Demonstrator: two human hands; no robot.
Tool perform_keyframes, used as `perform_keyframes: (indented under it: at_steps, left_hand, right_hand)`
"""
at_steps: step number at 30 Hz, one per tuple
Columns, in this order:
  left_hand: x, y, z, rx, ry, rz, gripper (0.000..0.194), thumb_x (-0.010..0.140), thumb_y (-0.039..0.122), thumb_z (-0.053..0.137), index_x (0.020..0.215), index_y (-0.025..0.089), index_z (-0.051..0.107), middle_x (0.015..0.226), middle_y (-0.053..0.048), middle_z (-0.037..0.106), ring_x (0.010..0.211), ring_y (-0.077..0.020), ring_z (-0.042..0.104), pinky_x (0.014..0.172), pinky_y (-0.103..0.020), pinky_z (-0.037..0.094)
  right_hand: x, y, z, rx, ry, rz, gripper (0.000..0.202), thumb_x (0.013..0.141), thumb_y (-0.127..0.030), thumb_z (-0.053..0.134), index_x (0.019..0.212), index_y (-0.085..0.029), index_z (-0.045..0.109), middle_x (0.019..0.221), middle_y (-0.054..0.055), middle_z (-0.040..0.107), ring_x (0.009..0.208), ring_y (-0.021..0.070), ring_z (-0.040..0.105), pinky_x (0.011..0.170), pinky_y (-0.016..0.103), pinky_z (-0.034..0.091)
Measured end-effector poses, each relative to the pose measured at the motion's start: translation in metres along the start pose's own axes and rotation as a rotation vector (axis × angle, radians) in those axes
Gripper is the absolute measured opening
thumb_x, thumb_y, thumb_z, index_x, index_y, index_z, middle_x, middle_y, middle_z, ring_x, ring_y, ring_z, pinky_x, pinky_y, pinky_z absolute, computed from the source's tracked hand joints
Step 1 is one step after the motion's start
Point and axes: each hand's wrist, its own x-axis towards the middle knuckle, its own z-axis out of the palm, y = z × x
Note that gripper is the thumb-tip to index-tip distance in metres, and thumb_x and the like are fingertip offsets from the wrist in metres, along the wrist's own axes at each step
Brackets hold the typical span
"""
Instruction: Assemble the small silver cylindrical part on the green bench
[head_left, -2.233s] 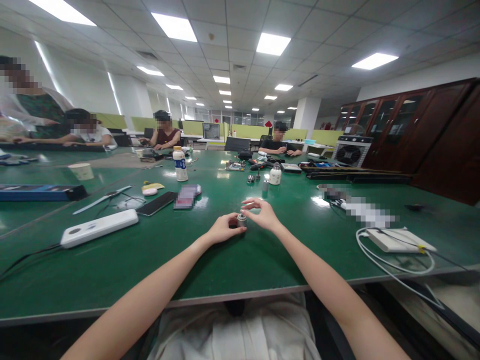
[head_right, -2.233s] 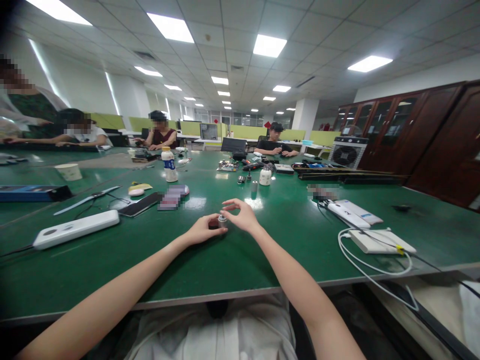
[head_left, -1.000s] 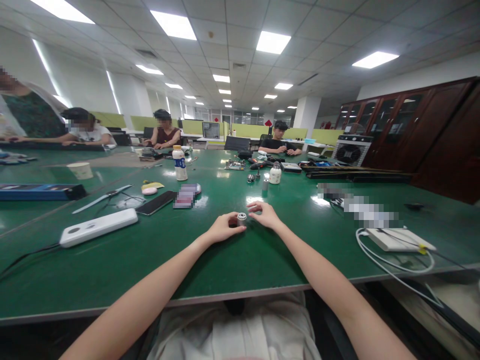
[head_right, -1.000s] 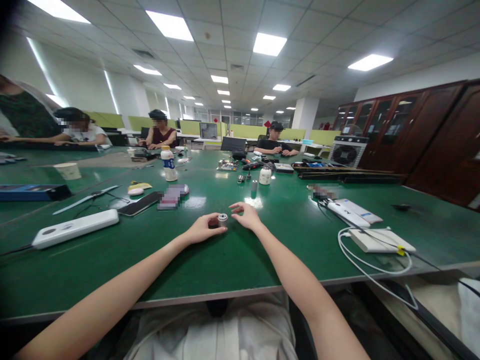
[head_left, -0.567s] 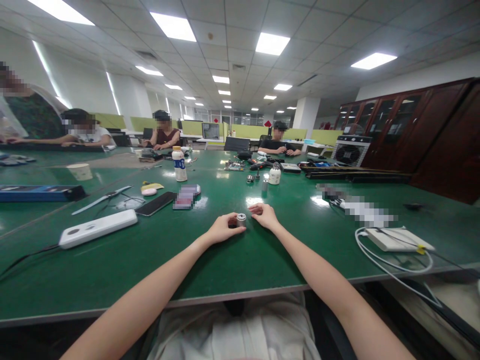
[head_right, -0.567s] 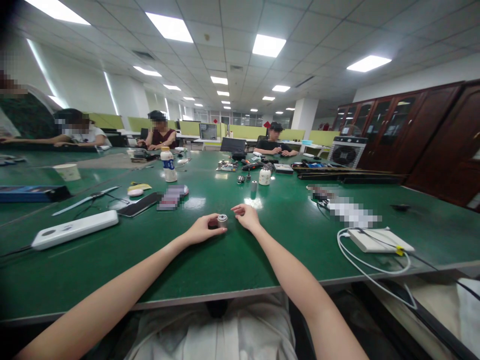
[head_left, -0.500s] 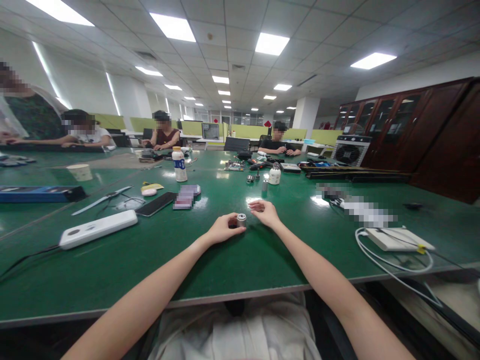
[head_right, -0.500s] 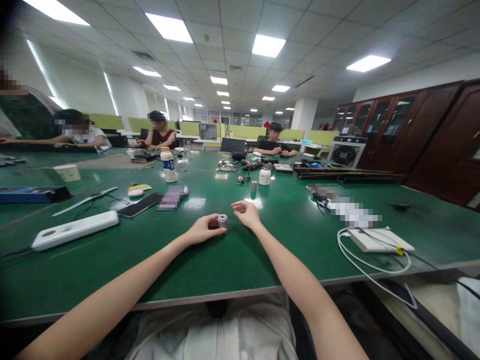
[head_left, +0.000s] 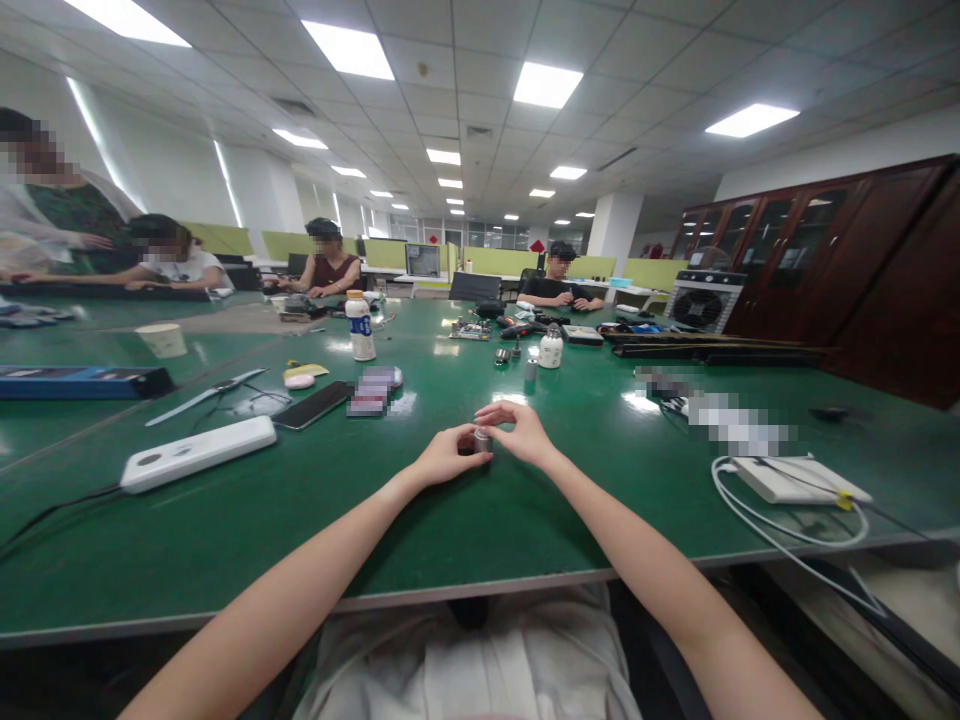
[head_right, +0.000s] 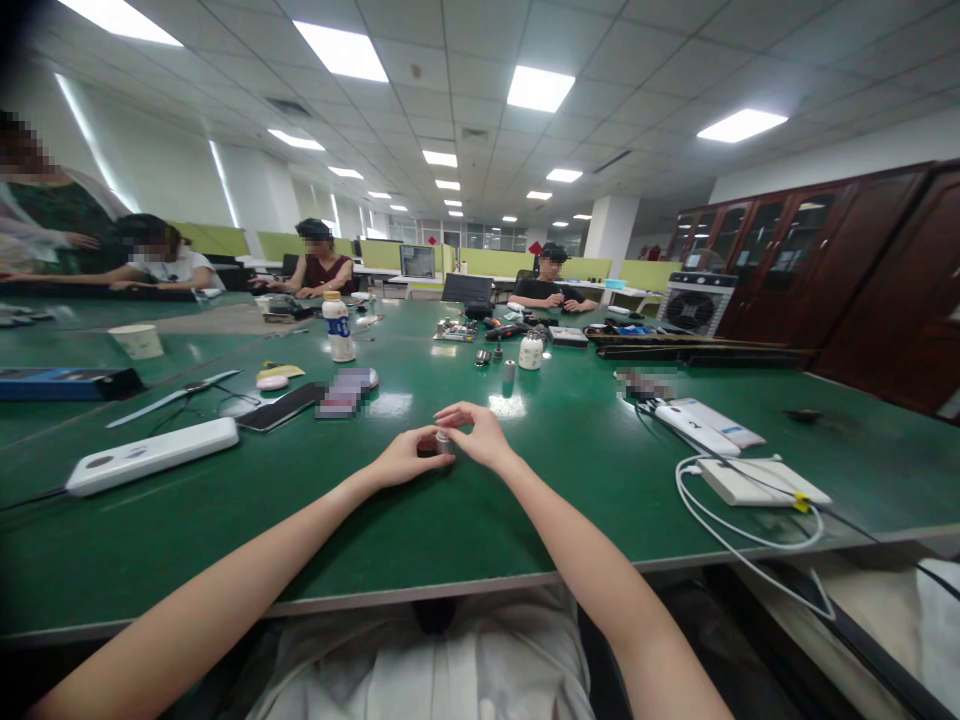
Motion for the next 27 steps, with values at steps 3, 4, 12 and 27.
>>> perform_keyframes:
  at_steps: [3,4,12,27]
  left_hand:
    - [0.0,-0.001,0.0,-0.004,0.008,0.007,0.053,0.07,0.043,0.077,0.113,0.015,0.065,0.11,-0.01,0.074,0.102,-0.0283,0.07,0.097,-0.044,0.053]
    - [0.0,-0.001,0.0,-0.001,0.011,0.007,0.051,0.069,0.043,0.078,0.111,0.015,0.065,0.109,-0.01,0.074,0.101,-0.0282,0.07,0.097,-0.044,0.053]
    - [0.001,-0.005,0.0,0.001,0.022,0.008,0.053,0.069,0.043,0.078,0.112,0.014,0.065,0.107,-0.011,0.075,0.099,-0.0279,0.071,0.095,-0.045,0.054]
    - [-0.001,0.004,-0.001,0.069,0.02,-0.004,0.05,0.071,0.042,0.076,0.112,0.016,0.066,0.109,-0.008,0.074,0.099,-0.0262,0.071,0.096,-0.041,0.054]
  right_hand:
    - [0.001,0.0,-0.002,-0.051,0.065,0.018,0.024,0.078,-0.024,0.069,0.101,-0.018,0.07,0.084,0.005,0.075,0.075,0.0171,0.072,0.073,0.03,0.059]
    - [0.002,0.0,-0.003,-0.059,0.099,0.031,0.025,0.079,-0.026,0.069,0.103,-0.018,0.07,0.082,0.005,0.075,0.07,0.0161,0.07,0.069,0.029,0.058]
    - [-0.001,0.006,0.001,0.021,0.042,-0.038,0.036,0.072,-0.021,0.074,0.108,-0.019,0.068,0.106,0.008,0.073,0.085,0.0183,0.072,0.08,0.036,0.06]
    - [0.013,0.076,-0.02,-0.079,0.148,0.177,0.024,0.069,-0.004,0.068,0.089,-0.015,0.071,0.082,0.006,0.075,0.078,0.0187,0.074,0.082,0.039,0.061]
